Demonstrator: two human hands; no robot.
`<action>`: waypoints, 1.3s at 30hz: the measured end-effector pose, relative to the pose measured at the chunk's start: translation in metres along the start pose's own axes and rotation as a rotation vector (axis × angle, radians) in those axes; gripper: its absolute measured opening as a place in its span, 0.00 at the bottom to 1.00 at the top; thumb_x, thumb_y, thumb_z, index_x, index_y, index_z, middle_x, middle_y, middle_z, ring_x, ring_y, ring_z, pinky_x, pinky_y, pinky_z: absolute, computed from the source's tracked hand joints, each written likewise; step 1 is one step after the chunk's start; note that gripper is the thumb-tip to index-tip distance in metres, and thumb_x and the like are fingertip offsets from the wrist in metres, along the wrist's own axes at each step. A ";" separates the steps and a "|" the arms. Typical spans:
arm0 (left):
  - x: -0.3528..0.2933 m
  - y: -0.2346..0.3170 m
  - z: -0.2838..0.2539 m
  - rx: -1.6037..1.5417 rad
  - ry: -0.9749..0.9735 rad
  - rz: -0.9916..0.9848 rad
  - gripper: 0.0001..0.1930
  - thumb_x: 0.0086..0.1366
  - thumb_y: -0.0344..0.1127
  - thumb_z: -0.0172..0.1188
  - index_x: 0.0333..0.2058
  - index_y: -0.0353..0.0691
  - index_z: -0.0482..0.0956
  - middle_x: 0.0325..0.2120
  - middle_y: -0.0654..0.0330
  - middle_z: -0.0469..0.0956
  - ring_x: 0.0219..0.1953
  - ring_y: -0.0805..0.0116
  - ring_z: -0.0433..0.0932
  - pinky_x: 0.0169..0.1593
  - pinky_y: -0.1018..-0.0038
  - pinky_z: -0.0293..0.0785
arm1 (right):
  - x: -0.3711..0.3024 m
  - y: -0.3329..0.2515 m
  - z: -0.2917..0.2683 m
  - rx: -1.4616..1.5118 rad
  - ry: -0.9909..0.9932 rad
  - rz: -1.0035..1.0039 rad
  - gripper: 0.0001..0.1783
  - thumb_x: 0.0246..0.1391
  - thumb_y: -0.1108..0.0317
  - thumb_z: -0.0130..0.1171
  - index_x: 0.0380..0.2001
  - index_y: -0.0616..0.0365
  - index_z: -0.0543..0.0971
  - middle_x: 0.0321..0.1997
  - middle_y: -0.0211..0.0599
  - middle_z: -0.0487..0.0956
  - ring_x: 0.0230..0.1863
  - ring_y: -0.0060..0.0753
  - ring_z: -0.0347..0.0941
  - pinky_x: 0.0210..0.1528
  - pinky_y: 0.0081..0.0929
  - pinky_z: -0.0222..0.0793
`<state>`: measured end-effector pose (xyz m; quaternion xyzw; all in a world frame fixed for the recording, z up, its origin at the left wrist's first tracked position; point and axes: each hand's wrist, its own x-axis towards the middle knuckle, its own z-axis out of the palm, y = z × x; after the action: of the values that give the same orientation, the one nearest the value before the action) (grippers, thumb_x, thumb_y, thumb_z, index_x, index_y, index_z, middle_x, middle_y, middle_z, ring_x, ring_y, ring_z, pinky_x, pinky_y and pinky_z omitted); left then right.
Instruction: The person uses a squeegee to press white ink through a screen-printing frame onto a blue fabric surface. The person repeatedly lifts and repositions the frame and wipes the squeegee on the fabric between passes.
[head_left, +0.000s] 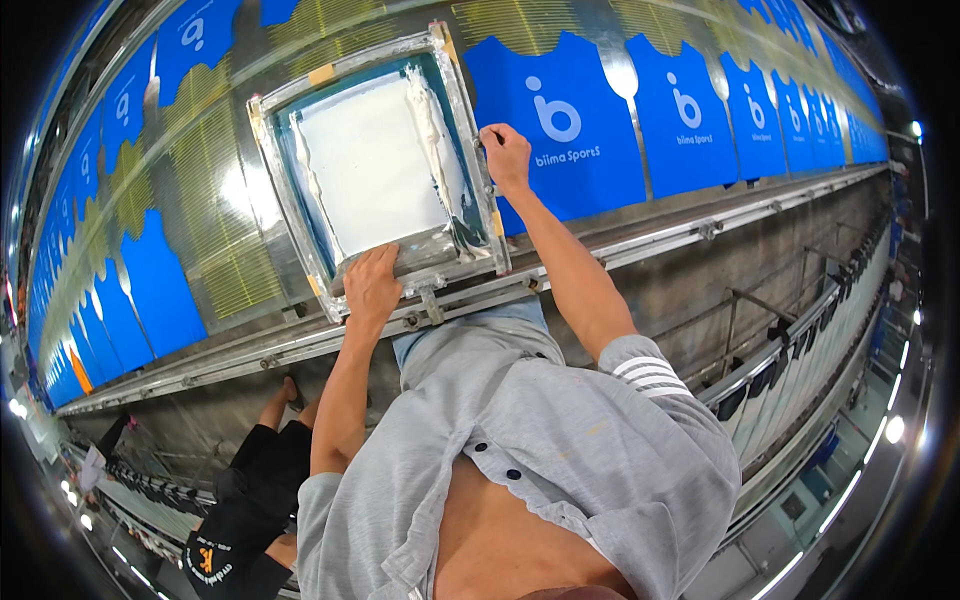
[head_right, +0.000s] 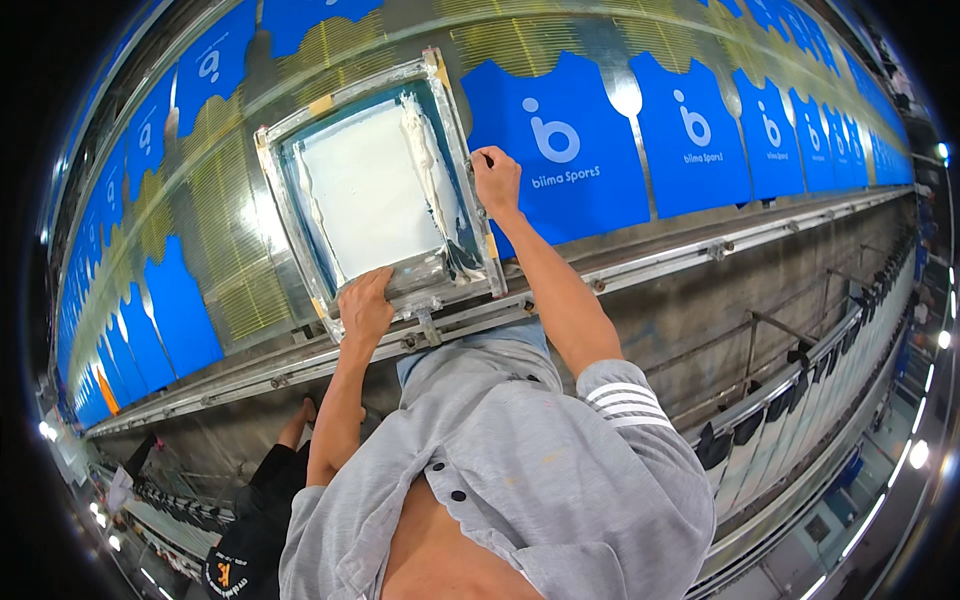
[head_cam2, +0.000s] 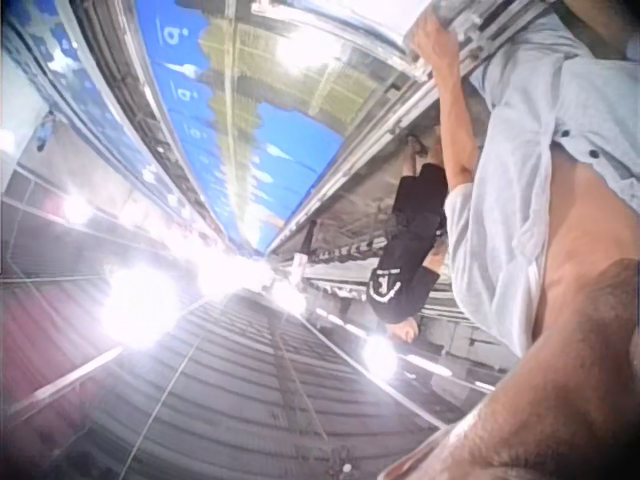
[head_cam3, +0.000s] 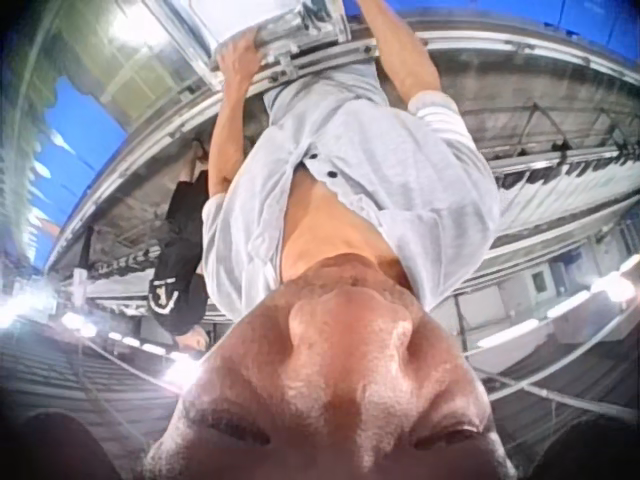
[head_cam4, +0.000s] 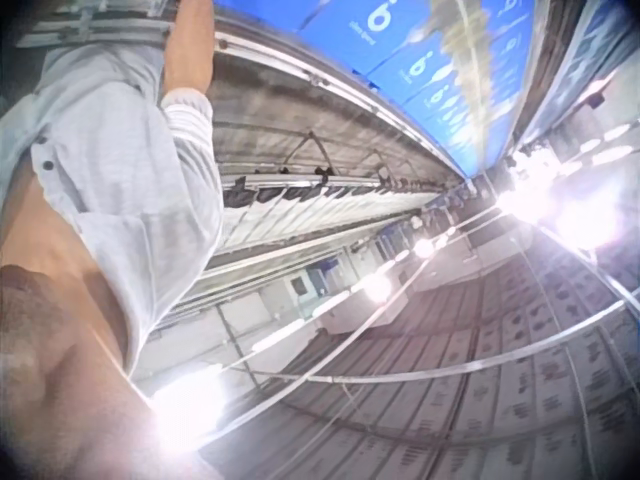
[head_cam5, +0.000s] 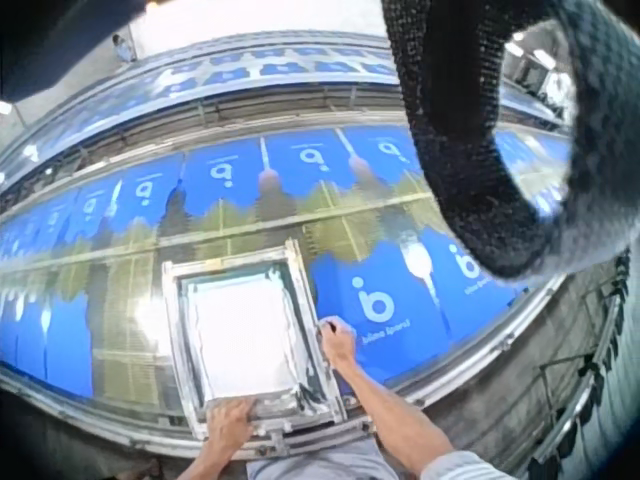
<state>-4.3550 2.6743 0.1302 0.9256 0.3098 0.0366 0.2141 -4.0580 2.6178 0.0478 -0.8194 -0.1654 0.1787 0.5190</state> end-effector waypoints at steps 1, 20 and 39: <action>0.000 -0.002 0.000 0.004 -0.019 -0.004 0.19 0.48 0.21 0.57 0.41 0.38 0.82 0.38 0.57 0.83 0.43 0.54 0.81 0.45 0.58 0.76 | -0.001 0.002 0.002 -0.009 -0.004 0.006 0.12 0.58 0.63 0.62 0.36 0.62 0.85 0.29 0.41 0.84 0.30 0.33 0.80 0.36 0.31 0.73; 0.001 -0.013 0.011 0.035 -0.124 -0.135 0.20 0.48 0.25 0.59 0.42 0.41 0.86 0.38 0.52 0.85 0.43 0.49 0.82 0.45 0.55 0.78 | -0.009 -0.010 0.026 -0.478 -0.084 -0.323 0.14 0.59 0.56 0.59 0.38 0.53 0.86 0.45 0.42 0.82 0.50 0.52 0.77 0.48 0.48 0.74; 0.252 -0.156 -0.043 0.125 -0.058 -0.076 0.15 0.50 0.32 0.58 0.35 0.52 0.90 0.29 0.52 0.84 0.33 0.47 0.83 0.39 0.57 0.80 | 0.106 -0.100 0.138 -0.779 -0.675 -0.825 0.12 0.48 0.74 0.56 0.35 0.52 0.85 0.36 0.36 0.82 0.44 0.43 0.78 0.60 0.50 0.63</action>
<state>-4.2477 2.9504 0.0878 0.9254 0.3401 -0.0177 0.1662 -4.0374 2.8162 0.0709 -0.7156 -0.6719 0.1394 0.1302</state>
